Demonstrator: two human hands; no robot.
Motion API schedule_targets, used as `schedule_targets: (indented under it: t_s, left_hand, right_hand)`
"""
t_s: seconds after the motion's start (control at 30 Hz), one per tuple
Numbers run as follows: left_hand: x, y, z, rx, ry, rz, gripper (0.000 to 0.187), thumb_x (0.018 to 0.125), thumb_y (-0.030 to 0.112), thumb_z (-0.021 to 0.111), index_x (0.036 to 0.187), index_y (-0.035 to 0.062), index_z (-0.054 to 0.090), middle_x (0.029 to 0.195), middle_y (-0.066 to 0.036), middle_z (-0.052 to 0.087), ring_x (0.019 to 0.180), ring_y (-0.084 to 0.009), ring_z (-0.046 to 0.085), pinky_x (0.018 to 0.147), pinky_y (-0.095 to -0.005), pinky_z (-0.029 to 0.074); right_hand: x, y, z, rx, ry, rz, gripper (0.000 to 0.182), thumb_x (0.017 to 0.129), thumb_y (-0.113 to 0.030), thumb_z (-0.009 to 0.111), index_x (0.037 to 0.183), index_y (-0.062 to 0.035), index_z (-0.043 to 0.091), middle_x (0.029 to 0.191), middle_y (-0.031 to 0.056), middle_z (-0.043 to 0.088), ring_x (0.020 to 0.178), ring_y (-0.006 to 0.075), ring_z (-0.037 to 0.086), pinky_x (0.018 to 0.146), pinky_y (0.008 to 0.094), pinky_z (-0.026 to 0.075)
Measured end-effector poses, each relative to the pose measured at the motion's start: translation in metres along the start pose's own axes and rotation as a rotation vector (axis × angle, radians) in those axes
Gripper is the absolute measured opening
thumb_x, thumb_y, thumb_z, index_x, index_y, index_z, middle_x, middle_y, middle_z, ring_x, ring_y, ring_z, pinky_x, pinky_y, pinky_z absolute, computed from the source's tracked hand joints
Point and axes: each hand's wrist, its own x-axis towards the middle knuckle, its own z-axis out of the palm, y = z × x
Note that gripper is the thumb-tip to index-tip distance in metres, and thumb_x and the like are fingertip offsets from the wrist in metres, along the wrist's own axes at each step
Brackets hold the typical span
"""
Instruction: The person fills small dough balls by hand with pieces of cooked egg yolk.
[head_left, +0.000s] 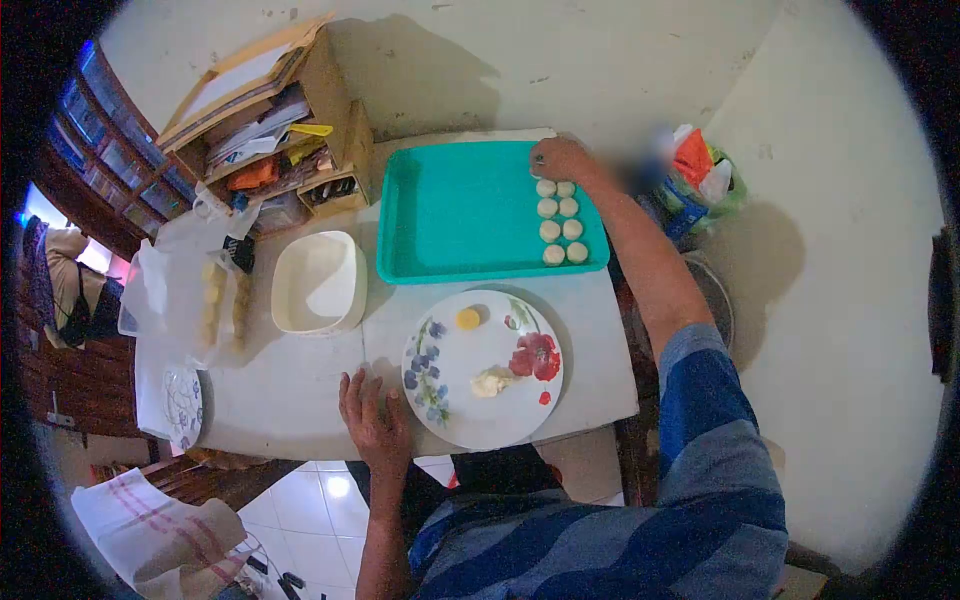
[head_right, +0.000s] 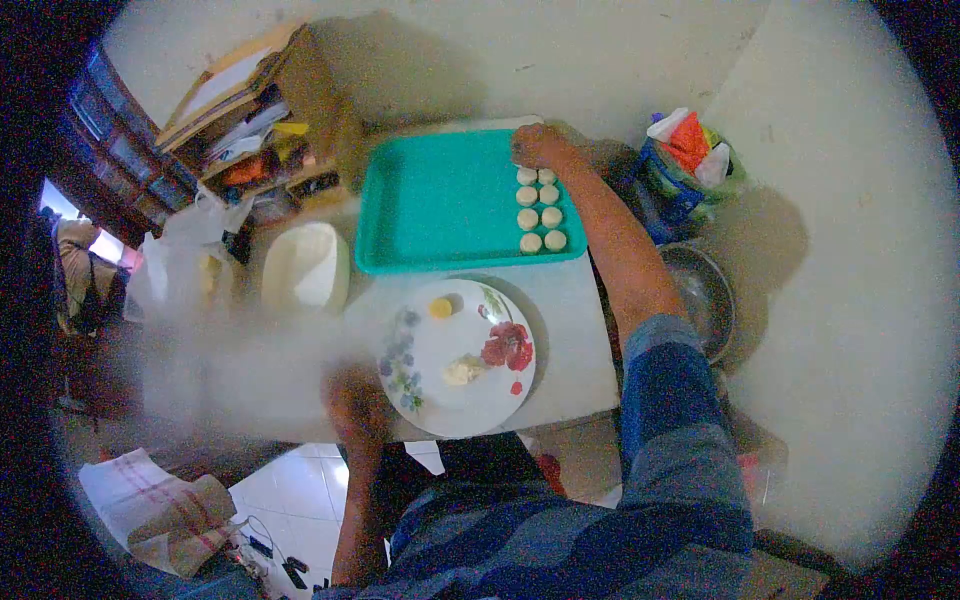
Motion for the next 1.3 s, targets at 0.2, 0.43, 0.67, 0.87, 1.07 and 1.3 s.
schedule_targets:
  t_s: [0.2,0.43,0.67,0.87,1.07,1.3]
  left_hand:
    - [0.002,0.0,0.003,-0.003,0.032,0.002,0.025,0.092,0.008,0.067,0.115,-0.0024,0.066,0.138,-0.024,0.056,0.137,-0.0493,0.044,0.112,-0.0588,0.038]
    - [-0.017,-0.035,0.031,0.052,0.009,-0.003,0.026,0.091,0.006,0.068,0.116,-0.0014,0.066,0.135,-0.025,0.057,0.135,-0.0499,0.046,0.111,-0.058,0.04]
    - [0.001,-0.01,0.015,0.161,0.034,0.099,0.027,0.091,0.007,0.068,0.116,-0.0017,0.065,0.134,-0.025,0.059,0.134,-0.0491,0.048,0.111,-0.0568,0.04]
    - [0.007,-0.023,0.024,0.255,0.077,0.251,0.027,0.093,0.01,0.067,0.117,-0.0028,0.064,0.133,-0.026,0.058,0.133,-0.05,0.047,0.109,-0.0585,0.041]
    - [0.005,-0.003,0.006,0.243,0.089,0.284,0.027,0.094,0.012,0.067,0.116,-0.0027,0.065,0.133,-0.025,0.058,0.132,-0.0496,0.048,0.109,-0.0584,0.041]
    - [0.006,0.007,0.009,-0.081,0.275,0.163,0.027,0.094,0.013,0.068,0.116,-0.0024,0.065,0.132,-0.024,0.059,0.131,-0.0494,0.049,0.109,-0.0569,0.042]
  right_hand:
    - [-0.005,0.001,0.001,0.085,-0.017,0.064,0.042,0.088,-0.038,0.071,0.123,-0.0141,0.073,0.124,0.0143,0.069,0.114,0.0341,0.065,0.101,0.0492,0.049]
    - [-0.035,-0.007,-0.013,0.107,0.186,0.062,0.039,0.094,-0.031,0.067,0.129,-0.0131,0.069,0.127,0.0184,0.068,0.122,0.0349,0.061,0.105,0.048,0.048]
    - [-0.108,-0.046,-0.04,0.695,0.57,0.043,0.034,0.095,-0.023,0.07,0.123,-0.003,0.068,0.107,0.0141,0.074,0.095,0.0218,0.07,0.087,0.0336,0.055]
    - [-0.232,-0.101,0.003,1.476,0.776,0.4,0.016,0.096,-0.019,0.067,0.104,-0.0059,0.069,0.077,0.0014,0.063,0.07,0.0101,0.057,0.081,0.031,0.053]
    - [-0.276,-0.125,0.082,2.089,0.894,0.316,0.015,0.096,-0.019,0.065,0.084,-0.0108,0.062,0.059,-0.0043,0.048,0.053,0.009,0.047,0.093,0.047,0.054]
    - [-0.279,-0.119,0.085,2.263,0.885,0.178,0.024,0.096,-0.019,0.066,0.073,-0.0126,0.059,0.051,-0.0028,0.044,0.05,0.0118,0.046,0.105,0.0492,0.049]
